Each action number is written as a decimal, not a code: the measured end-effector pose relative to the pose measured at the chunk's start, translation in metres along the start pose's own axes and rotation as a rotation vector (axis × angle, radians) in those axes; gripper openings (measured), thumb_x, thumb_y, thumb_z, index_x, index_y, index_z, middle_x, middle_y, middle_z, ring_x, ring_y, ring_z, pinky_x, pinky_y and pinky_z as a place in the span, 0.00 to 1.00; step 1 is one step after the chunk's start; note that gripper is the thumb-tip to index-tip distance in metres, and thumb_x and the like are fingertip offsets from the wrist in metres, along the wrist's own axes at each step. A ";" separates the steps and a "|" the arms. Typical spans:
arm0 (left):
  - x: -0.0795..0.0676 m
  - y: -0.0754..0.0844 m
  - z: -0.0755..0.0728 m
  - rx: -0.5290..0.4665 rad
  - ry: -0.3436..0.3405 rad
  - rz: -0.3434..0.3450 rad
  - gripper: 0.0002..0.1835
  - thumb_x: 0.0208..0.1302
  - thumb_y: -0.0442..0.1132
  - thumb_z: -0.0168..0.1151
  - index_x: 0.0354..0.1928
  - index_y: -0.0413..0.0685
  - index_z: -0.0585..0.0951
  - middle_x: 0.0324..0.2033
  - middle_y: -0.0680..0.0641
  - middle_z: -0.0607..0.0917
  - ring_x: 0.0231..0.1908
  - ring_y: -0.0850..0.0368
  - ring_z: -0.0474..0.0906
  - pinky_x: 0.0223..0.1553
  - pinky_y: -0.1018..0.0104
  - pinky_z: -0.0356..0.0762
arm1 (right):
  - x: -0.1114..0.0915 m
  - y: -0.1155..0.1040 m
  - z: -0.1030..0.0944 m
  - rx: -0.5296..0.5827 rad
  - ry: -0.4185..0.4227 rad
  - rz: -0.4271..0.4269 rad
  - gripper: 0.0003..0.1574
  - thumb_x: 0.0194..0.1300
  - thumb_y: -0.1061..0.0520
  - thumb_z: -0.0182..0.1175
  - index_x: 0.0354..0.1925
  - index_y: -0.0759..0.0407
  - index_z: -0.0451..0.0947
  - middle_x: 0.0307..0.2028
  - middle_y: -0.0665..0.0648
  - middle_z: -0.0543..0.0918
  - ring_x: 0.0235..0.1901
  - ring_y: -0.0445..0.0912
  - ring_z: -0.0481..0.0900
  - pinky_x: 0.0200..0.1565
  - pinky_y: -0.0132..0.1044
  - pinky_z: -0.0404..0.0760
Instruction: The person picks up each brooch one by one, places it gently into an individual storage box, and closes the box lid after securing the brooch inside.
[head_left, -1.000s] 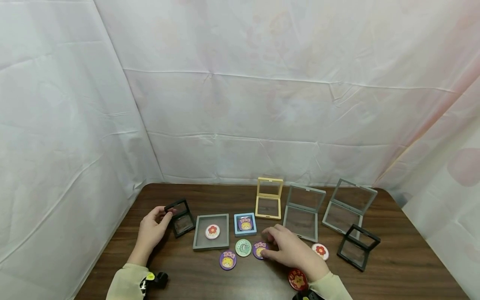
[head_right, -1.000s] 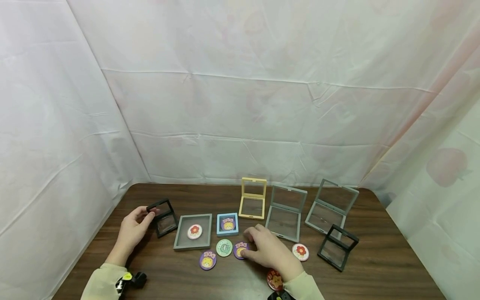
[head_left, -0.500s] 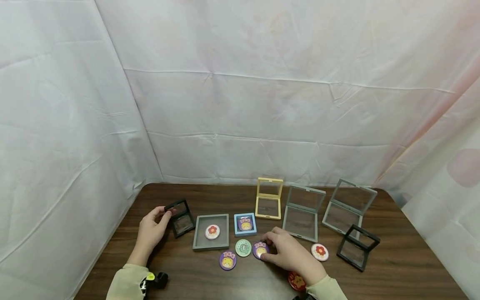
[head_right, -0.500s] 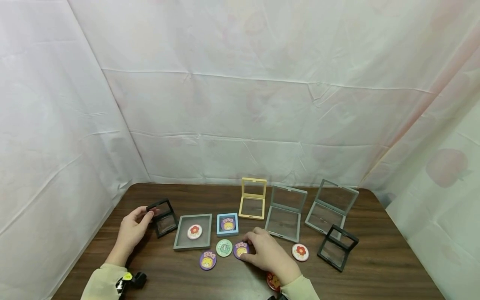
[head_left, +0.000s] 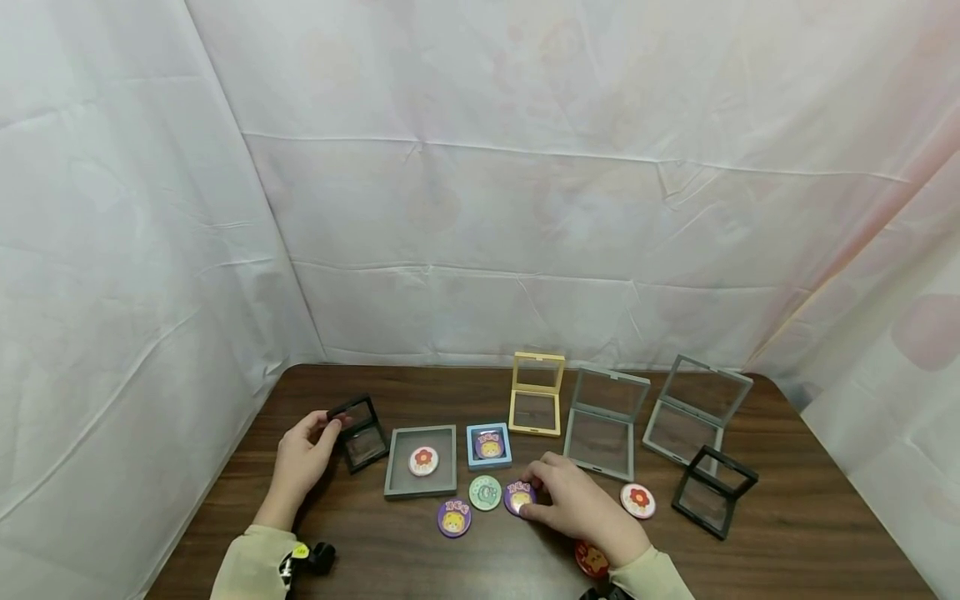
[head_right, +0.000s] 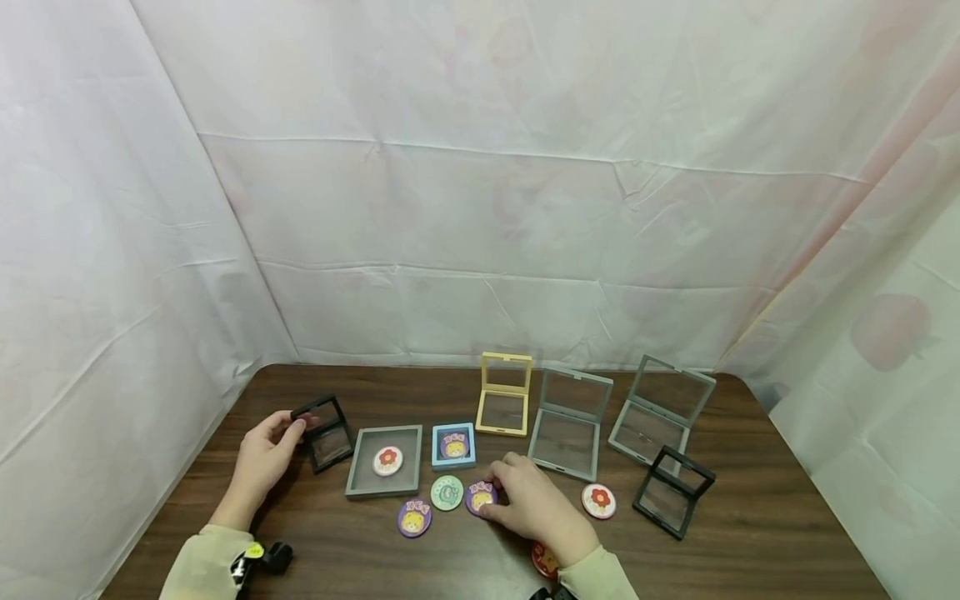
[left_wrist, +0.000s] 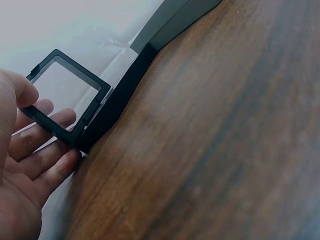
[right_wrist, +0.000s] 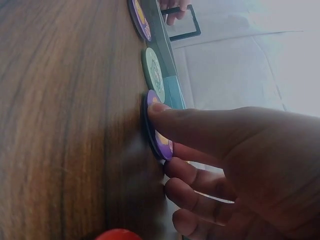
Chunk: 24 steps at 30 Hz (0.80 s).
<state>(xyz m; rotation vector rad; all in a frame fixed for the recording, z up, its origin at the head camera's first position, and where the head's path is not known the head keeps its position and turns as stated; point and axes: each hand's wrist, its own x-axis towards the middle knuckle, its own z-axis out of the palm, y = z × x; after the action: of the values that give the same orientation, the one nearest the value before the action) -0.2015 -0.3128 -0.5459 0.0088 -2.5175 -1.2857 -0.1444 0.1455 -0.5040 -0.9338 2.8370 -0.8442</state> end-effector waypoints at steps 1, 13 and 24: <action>0.000 0.000 0.000 0.001 -0.001 -0.001 0.14 0.86 0.46 0.59 0.54 0.46 0.89 0.50 0.47 0.94 0.56 0.56 0.85 0.48 0.82 0.73 | 0.000 0.000 0.000 -0.005 0.004 -0.003 0.20 0.65 0.50 0.81 0.47 0.57 0.86 0.39 0.48 0.79 0.38 0.38 0.73 0.42 0.39 0.79; 0.001 0.000 0.001 -0.010 -0.003 -0.010 0.13 0.86 0.47 0.60 0.50 0.48 0.89 0.49 0.48 0.94 0.58 0.58 0.85 0.52 0.81 0.72 | 0.003 0.000 -0.002 0.029 -0.025 -0.008 0.19 0.65 0.54 0.81 0.46 0.53 0.81 0.32 0.44 0.78 0.31 0.35 0.72 0.35 0.36 0.75; 0.000 0.003 0.000 -0.030 0.004 0.000 0.13 0.85 0.46 0.60 0.50 0.48 0.89 0.49 0.48 0.94 0.55 0.69 0.82 0.52 0.83 0.70 | 0.005 0.003 -0.006 0.089 -0.041 -0.014 0.13 0.70 0.58 0.77 0.36 0.50 0.80 0.28 0.39 0.79 0.27 0.32 0.73 0.30 0.32 0.76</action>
<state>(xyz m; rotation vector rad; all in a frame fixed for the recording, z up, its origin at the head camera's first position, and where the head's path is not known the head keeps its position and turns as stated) -0.2011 -0.3104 -0.5435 0.0038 -2.4947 -1.3223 -0.1507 0.1476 -0.4998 -0.9486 2.7374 -0.9326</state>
